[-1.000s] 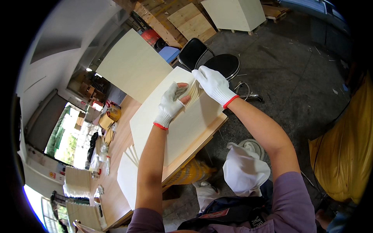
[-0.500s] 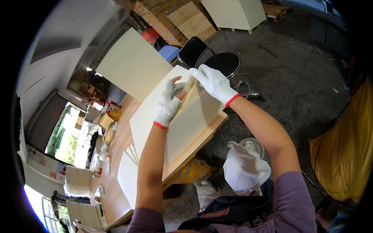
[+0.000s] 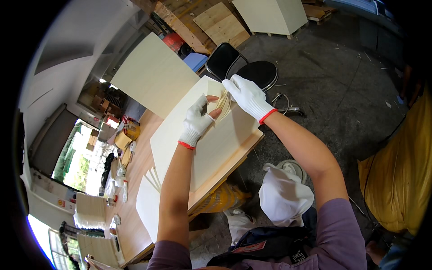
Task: The person sands the edges of rectangular white boards one by one using a sanding block. They repeatedly pick up a board, sand its edges, and place it into a growing stack on the table.
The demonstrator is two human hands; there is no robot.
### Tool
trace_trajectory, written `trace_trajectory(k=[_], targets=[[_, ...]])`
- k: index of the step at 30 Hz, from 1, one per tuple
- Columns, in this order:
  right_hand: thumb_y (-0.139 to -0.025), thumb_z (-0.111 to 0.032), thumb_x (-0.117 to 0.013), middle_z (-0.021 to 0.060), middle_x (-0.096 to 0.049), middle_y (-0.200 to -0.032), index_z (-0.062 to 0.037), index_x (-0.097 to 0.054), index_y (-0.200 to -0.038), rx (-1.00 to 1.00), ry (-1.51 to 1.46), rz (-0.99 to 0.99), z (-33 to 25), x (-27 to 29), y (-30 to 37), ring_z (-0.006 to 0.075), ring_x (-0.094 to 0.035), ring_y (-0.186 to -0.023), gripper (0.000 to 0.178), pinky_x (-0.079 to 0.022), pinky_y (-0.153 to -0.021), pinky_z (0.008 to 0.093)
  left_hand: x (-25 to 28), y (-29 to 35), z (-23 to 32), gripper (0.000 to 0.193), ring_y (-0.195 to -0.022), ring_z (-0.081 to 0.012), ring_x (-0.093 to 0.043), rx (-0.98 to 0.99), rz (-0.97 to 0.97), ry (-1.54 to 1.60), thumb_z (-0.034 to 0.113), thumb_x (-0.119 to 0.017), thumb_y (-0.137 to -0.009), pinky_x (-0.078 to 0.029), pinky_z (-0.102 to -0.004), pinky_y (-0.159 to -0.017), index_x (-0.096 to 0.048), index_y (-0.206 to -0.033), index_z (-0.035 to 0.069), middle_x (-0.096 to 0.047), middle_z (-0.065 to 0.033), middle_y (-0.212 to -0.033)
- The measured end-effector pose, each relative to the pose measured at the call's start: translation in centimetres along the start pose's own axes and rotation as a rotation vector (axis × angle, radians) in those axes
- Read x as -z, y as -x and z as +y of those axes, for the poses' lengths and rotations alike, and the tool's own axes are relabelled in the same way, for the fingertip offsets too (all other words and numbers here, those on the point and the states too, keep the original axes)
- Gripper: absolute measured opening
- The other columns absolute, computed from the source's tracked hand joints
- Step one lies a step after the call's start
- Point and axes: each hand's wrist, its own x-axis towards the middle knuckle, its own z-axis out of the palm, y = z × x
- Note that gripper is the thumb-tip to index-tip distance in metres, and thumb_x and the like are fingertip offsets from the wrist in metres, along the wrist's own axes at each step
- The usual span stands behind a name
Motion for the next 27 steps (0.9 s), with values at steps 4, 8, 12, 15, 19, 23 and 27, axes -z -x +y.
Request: trace_trajectory(k=[4, 8, 12, 15, 19, 23, 27], targets=[[-0.104, -0.060, -0.049, 0.0125, -0.071, -0.086, -0.0055, -0.063, -0.101, 0.009, 0.042, 0.029, 0.3, 0.4, 0.0, 0.0311, -0.070, -0.084, 0.056, -0.051, -0.078, 0.0419, -0.2, -0.2, 0.0, 0.039, -0.086, -0.0112, -0.050, -0.010, -0.020, 0.051, 0.013, -0.079, -0.090, -0.046, -0.0277, -0.081, -0.069, -0.127, 0.005, -0.058, 0.0006, -0.094], [-0.100, -0.067, -0.051, 0.0137, -0.072, -0.086, -0.0060, -0.064, -0.098, 0.020, 0.390, 0.046, -0.9, 2.2, 0.6, 0.0338, -0.071, -0.083, 0.062, -0.052, -0.073, 0.0444, 0.4, 0.5, 0.9, 0.036, -0.087, -0.0136, -0.055, -0.016, 0.045, 0.026, 0.009, -0.065, -0.097, -0.048, -0.0288, -0.084, -0.066, -0.133, 0.007, -0.062, -0.0047, -0.097], [-0.098, -0.063, -0.056, 0.0132, -0.072, -0.082, -0.0074, -0.066, -0.088, 0.158, 0.721, -0.056, -0.9, 3.0, 1.0, 0.0347, -0.071, -0.078, 0.058, -0.054, -0.068, 0.0469, -0.8, 0.1, -0.1, 0.033, -0.089, -0.0212, -0.065, -0.181, 0.287, 0.045, 0.009, -0.052, -0.104, -0.053, -0.0332, -0.085, -0.068, -0.132, 0.015, -0.070, -0.0121, -0.104], [-0.100, -0.046, -0.059, 0.0124, -0.069, -0.080, -0.0090, -0.066, -0.090, 0.589, 0.839, -0.024, 0.4, 3.6, 0.1, 0.0332, -0.070, -0.080, 0.039, -0.055, -0.070, 0.0470, -0.5, 0.0, 0.0, 0.032, -0.098, -0.0263, -0.068, -0.143, 0.167, -0.033, 0.010, -0.048, -0.106, -0.052, -0.0349, -0.091, -0.069, -0.130, 0.014, -0.073, -0.0153, -0.114], [-0.103, -0.047, -0.055, 0.0137, -0.067, -0.084, -0.0065, -0.061, -0.090, 0.618, 0.706, -0.055, -0.6, 3.3, -1.6, 0.0339, -0.068, -0.083, 0.043, -0.052, -0.073, 0.0459, -0.1, 0.1, 0.0, 0.030, -0.102, -0.0289, -0.069, -0.141, 0.057, -0.063, 0.013, -0.046, -0.107, -0.052, -0.0359, -0.094, -0.070, -0.125, 0.012, -0.074, -0.0158, -0.111], [-0.106, -0.061, -0.042, 0.0204, -0.066, -0.089, -0.0065, -0.063, -0.099, 0.072, 0.338, -0.192, -2.3, 1.8, -1.2, 0.0422, -0.066, -0.091, 0.059, -0.049, -0.079, 0.0489, -0.1, 0.4, 0.4, 0.029, -0.099, -0.0294, -0.070, -0.150, 0.077, -0.088, 0.013, -0.047, -0.106, -0.053, -0.0354, -0.093, -0.071, -0.122, 0.012, -0.074, -0.0171, -0.107], [-0.106, -0.061, -0.041, 0.0185, -0.068, -0.089, -0.0072, -0.064, -0.101, 0.033, 0.118, -0.057, -1.1, 0.4, -0.4, 0.0409, -0.066, -0.090, 0.059, -0.049, -0.079, 0.0490, 0.1, 0.2, -0.1, 0.025, -0.097, -0.0282, -0.070, -0.127, 0.058, -0.032, 0.016, -0.055, -0.104, -0.053, -0.0358, -0.090, -0.071, -0.122, 0.011, -0.074, -0.0166, -0.107]])
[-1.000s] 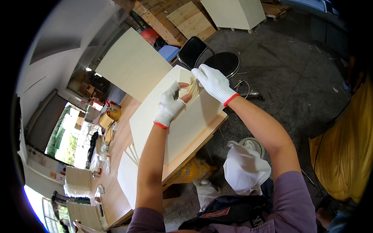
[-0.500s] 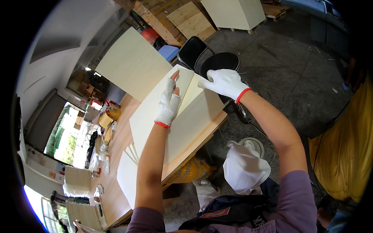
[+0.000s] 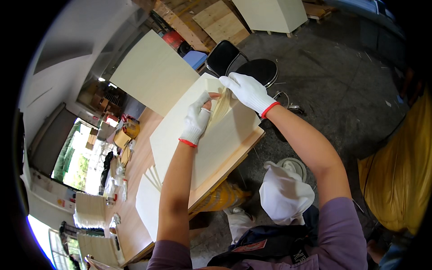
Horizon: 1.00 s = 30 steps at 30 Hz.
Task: The person sands the edges of rectangular white boards one by one using a sanding block. They repeatedly pick up a board, sand its edges, and place it into a growing stack on the table.
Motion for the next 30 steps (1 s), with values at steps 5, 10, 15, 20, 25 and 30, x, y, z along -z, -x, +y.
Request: trace_trajectory(k=[5, 10, 15, 20, 25, 30], targets=[[-0.107, -0.060, -0.040, 0.0162, -0.070, -0.088, -0.0076, -0.065, -0.105, -0.020, -0.019, 0.066, 0.6, -0.4, 0.6, 0.0401, -0.068, -0.090, 0.058, -0.050, -0.080, 0.0485, -0.4, -0.1, 0.7, 0.034, -0.092, -0.0249, -0.071, 0.122, -0.051, 0.013, 0.022, -0.077, -0.092, -0.055, -0.0363, -0.086, -0.071, -0.123, 0.011, -0.075, -0.0148, -0.107], [-0.107, -0.060, -0.039, 0.0156, -0.070, -0.084, -0.0076, -0.065, -0.105, -0.016, -0.020, 0.054, 0.2, -0.3, 0.9, 0.0401, -0.068, -0.088, 0.059, -0.050, -0.079, 0.0479, -0.5, -0.1, 0.0, 0.040, -0.096, -0.0258, -0.072, 0.079, -0.031, -0.031, 0.024, -0.082, -0.089, -0.055, -0.0363, -0.087, -0.070, -0.125, 0.012, -0.076, -0.0151, -0.113], [-0.107, -0.061, -0.041, 0.0136, -0.061, -0.077, -0.0051, -0.060, -0.098, -0.010, -0.023, 0.084, 0.3, -0.5, 0.9, 0.0326, -0.063, -0.076, 0.060, -0.048, -0.076, 0.0437, -0.4, -0.1, -0.1, 0.034, -0.107, -0.0306, -0.072, 0.003, -0.008, -0.047, 0.023, -0.072, -0.096, -0.054, -0.0364, -0.093, -0.069, -0.130, 0.015, -0.075, -0.0184, -0.118], [-0.107, -0.063, -0.041, 0.0148, -0.063, -0.079, -0.0059, -0.059, -0.097, 0.013, 0.044, 0.111, 0.7, -0.7, 0.7, 0.0372, -0.064, -0.080, 0.060, -0.047, -0.077, 0.0457, -0.4, 0.3, 1.2, 0.030, -0.107, -0.0319, -0.071, 0.076, 0.039, -0.027, 0.021, -0.058, -0.105, -0.054, -0.0363, -0.094, -0.068, -0.133, 0.016, -0.074, -0.0193, -0.116], [-0.108, -0.060, -0.040, 0.0147, -0.063, -0.079, -0.0062, -0.059, -0.098, 0.031, 0.038, 0.116, 0.9, -0.8, 0.8, 0.0371, -0.064, -0.080, 0.058, -0.047, -0.076, 0.0461, -0.1, -0.1, 1.1, 0.027, -0.103, -0.0297, -0.072, 0.139, -0.078, -0.021, 0.023, -0.065, -0.102, -0.054, -0.0362, -0.092, -0.069, -0.128, 0.015, -0.074, -0.0159, -0.112], [-0.109, -0.057, -0.041, 0.0168, -0.069, -0.084, -0.0088, -0.063, -0.105, 0.021, 0.036, 0.094, 0.7, -0.7, 0.9, 0.0416, -0.068, -0.087, 0.054, -0.050, -0.075, 0.0500, -0.4, 0.1, 1.0, 0.038, -0.098, -0.0273, -0.071, 0.099, -0.039, -0.121, 0.026, -0.081, -0.089, -0.055, -0.0363, -0.090, -0.070, -0.124, 0.014, -0.073, -0.0130, -0.109]])
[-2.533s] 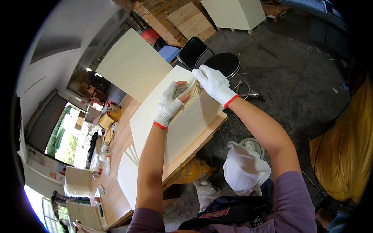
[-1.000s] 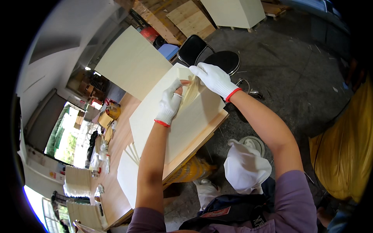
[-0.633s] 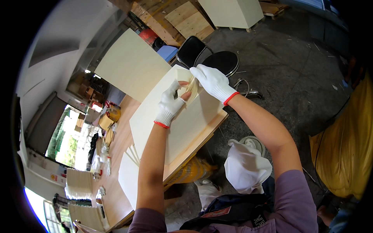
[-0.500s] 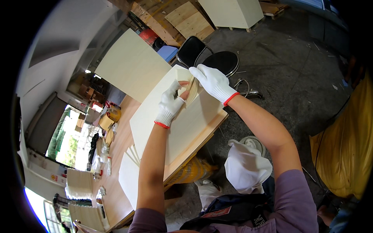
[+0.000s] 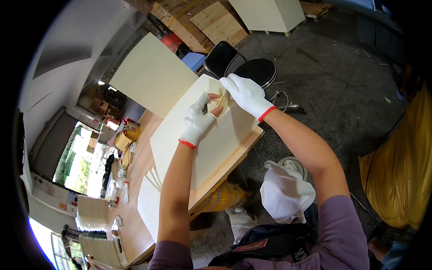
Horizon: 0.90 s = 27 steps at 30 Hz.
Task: The person sands the edges of rectangular white boards one by one using a sanding block. They repeatedly pick up a board, sand its edges, and place it into a growing stack on the table.
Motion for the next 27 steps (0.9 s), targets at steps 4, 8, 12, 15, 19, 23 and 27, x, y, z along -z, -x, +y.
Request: trace_trajectory(k=[4, 8, 12, 15, 19, 23, 27], targets=[[-0.109, -0.059, -0.041, 0.0169, -0.070, -0.085, -0.0084, -0.063, -0.105, 0.000, -0.003, 0.001, -0.2, -0.1, -0.1, 0.0418, -0.068, -0.088, 0.055, -0.050, -0.076, 0.0505, -0.1, -0.1, -0.8, 0.041, -0.075, -0.0131, -0.054, -0.070, 0.029, 0.041, 0.018, -0.079, -0.090, -0.050, -0.0302, -0.076, -0.070, -0.129, 0.013, -0.062, -0.0060, -0.093], [-0.108, -0.061, -0.041, 0.0188, -0.070, -0.087, -0.0080, -0.062, -0.105, -0.015, 0.029, 0.012, 0.2, -0.1, 0.0, 0.0428, -0.068, -0.089, 0.057, -0.050, -0.077, 0.0517, 0.6, 0.3, 1.4, 0.051, -0.090, -0.0324, -0.073, -0.013, -0.028, -0.013, 0.021, -0.068, -0.099, -0.056, -0.0405, -0.085, -0.057, -0.149, 0.022, -0.074, -0.0158, -0.098], [-0.108, -0.056, -0.043, 0.0218, -0.069, -0.086, -0.0080, -0.059, -0.106, 0.044, 0.061, 0.048, 0.1, -0.4, 0.3, 0.0447, -0.067, -0.087, 0.051, -0.049, -0.075, 0.0539, 0.5, 0.7, 1.5, 0.059, -0.091, -0.0364, -0.074, 0.021, 0.046, 0.005, 0.016, -0.057, -0.104, -0.056, -0.0427, -0.085, -0.043, -0.160, 0.026, -0.075, -0.0181, -0.100], [-0.109, -0.049, -0.045, 0.0234, -0.068, -0.084, -0.0087, -0.057, -0.105, 0.102, 0.087, 0.078, 1.0, -0.9, 0.2, 0.0460, -0.066, -0.085, 0.042, -0.048, -0.073, 0.0556, 0.2, 0.5, 1.2, 0.059, -0.094, -0.0390, -0.074, -0.005, 0.042, -0.004, 0.016, -0.056, -0.103, -0.056, -0.0446, -0.085, -0.043, -0.159, 0.027, -0.076, -0.0191, -0.104], [-0.109, -0.044, -0.046, 0.0241, -0.066, -0.083, -0.0093, -0.056, -0.105, 0.147, 0.087, 0.081, 1.4, -0.8, 0.3, 0.0465, -0.066, -0.083, 0.036, -0.047, -0.071, 0.0569, -0.4, -0.2, 0.2, 0.055, -0.098, -0.0409, -0.074, -0.034, 0.006, -0.032, 0.021, -0.059, -0.102, -0.057, -0.0478, -0.085, -0.048, -0.155, 0.026, -0.076, -0.0198, -0.110], [-0.109, -0.043, -0.046, 0.0235, -0.066, -0.083, -0.0088, -0.055, -0.103, 0.127, 0.076, 0.073, 0.9, -0.8, 0.3, 0.0459, -0.066, -0.083, 0.036, -0.047, -0.071, 0.0569, -0.9, -2.2, -0.4, 0.052, -0.103, -0.0405, -0.073, -0.040, 0.050, -0.167, 0.027, -0.064, -0.099, -0.057, -0.0481, -0.087, -0.052, -0.150, 0.024, -0.075, -0.0187, -0.117], [-0.109, -0.045, -0.047, 0.0217, -0.066, -0.084, -0.0075, -0.056, -0.103, 0.071, -0.012, 0.042, 0.9, -0.5, 0.2, 0.0442, -0.065, -0.084, 0.039, -0.047, -0.073, 0.0532, -1.0, -2.8, 0.1, 0.047, -0.108, -0.0346, -0.073, -0.023, 0.054, -0.154, 0.024, -0.068, -0.098, -0.056, -0.0416, -0.094, -0.059, -0.144, 0.017, -0.075, -0.0172, -0.121]])
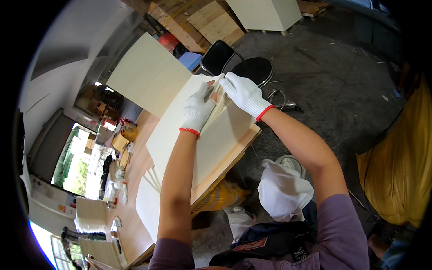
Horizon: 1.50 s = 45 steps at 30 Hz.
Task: The person sands the edges of rectangular white boards one by one using a sanding block. They repeatedly pick up a board, sand its edges, and place it into a growing stack on the table.
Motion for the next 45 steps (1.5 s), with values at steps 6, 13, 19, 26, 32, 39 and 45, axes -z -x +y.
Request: trace_trajectory(k=[6, 13, 19, 26, 32, 39, 45], targets=[[-0.108, -0.047, -0.047, 0.0196, -0.065, -0.087, -0.0067, -0.057, -0.103, -0.014, 0.011, 0.034, 0.1, -0.3, 0.0, 0.0411, -0.065, -0.084, 0.042, -0.048, -0.074, 0.0497, 1.2, 1.8, 1.4, 0.053, -0.114, -0.0284, -0.071, 0.035, -0.129, 0.094, 0.024, -0.079, -0.091, -0.054, -0.0382, -0.098, -0.063, -0.139, 0.009, -0.073, -0.0170, -0.124], [-0.109, -0.049, -0.047, 0.0161, -0.064, -0.081, -0.0048, -0.058, -0.101, -0.022, -0.009, 0.042, 0.2, -0.6, 0.0, 0.0361, -0.066, -0.078, 0.046, -0.048, -0.072, 0.0457, 1.1, 1.8, 0.4, 0.058, -0.118, -0.0256, -0.068, 0.008, -0.130, 0.189, 0.022, -0.082, -0.088, -0.053, -0.0360, -0.101, -0.062, -0.139, 0.006, -0.071, -0.0167, -0.129], [-0.102, -0.060, -0.053, 0.0160, -0.070, -0.087, -0.0070, -0.063, -0.102, -0.100, 0.104, -0.011, -1.6, 1.9, 0.2, 0.0369, -0.070, -0.084, 0.054, -0.051, -0.074, 0.0473, -0.1, 1.7, -1.4, 0.043, -0.114, -0.0274, -0.070, -0.023, -0.022, 0.426, 0.018, -0.071, -0.098, -0.055, -0.0373, -0.097, -0.062, -0.140, 0.011, -0.072, -0.0168, -0.128], [-0.101, -0.057, -0.054, 0.0132, -0.070, -0.082, -0.0106, -0.069, -0.104, 0.226, 0.620, -0.239, 0.5, 4.7, 0.3, 0.0340, -0.070, -0.083, 0.049, -0.054, -0.073, 0.0467, 0.9, 2.3, 0.4, 0.032, -0.089, -0.0180, -0.065, 0.036, -0.028, 0.311, 0.017, -0.054, -0.107, -0.054, -0.0330, -0.082, -0.067, -0.136, 0.015, -0.073, -0.0102, -0.106], [-0.107, -0.052, -0.045, 0.0151, -0.069, -0.086, -0.0132, -0.071, -0.108, 0.426, 0.407, -0.098, -0.1, 3.8, -1.5, 0.0377, -0.069, -0.087, 0.046, -0.054, -0.078, 0.0488, 1.5, 2.3, 1.7, 0.029, -0.103, -0.0178, -0.065, 0.110, -0.105, 0.302, 0.014, -0.053, -0.105, -0.050, -0.0305, -0.093, -0.072, -0.127, 0.008, -0.073, -0.0094, -0.108], [-0.105, -0.059, -0.043, 0.0222, -0.070, -0.105, -0.0083, -0.067, -0.109, -0.035, -0.020, -0.124, -0.1, 1.1, -1.1, 0.0431, -0.066, -0.102, 0.056, -0.050, -0.084, 0.0504, 1.0, 2.1, 0.5, 0.028, -0.104, -0.0187, -0.065, 0.009, -0.078, 0.283, 0.015, -0.059, -0.104, -0.049, -0.0313, -0.096, -0.070, -0.128, 0.006, -0.073, -0.0083, -0.109], [-0.108, -0.054, -0.039, 0.0185, -0.072, -0.111, -0.0120, -0.068, -0.119, -0.005, -0.001, -0.049, 0.0, 0.5, -0.3, 0.0416, -0.067, -0.106, 0.053, -0.051, -0.088, 0.0488, -0.1, 1.8, -0.6, 0.038, -0.089, -0.0098, -0.058, 0.037, -0.091, 0.321, 0.010, -0.076, -0.094, -0.050, -0.0272, -0.082, -0.067, -0.131, 0.005, -0.064, -0.0010, -0.097]])
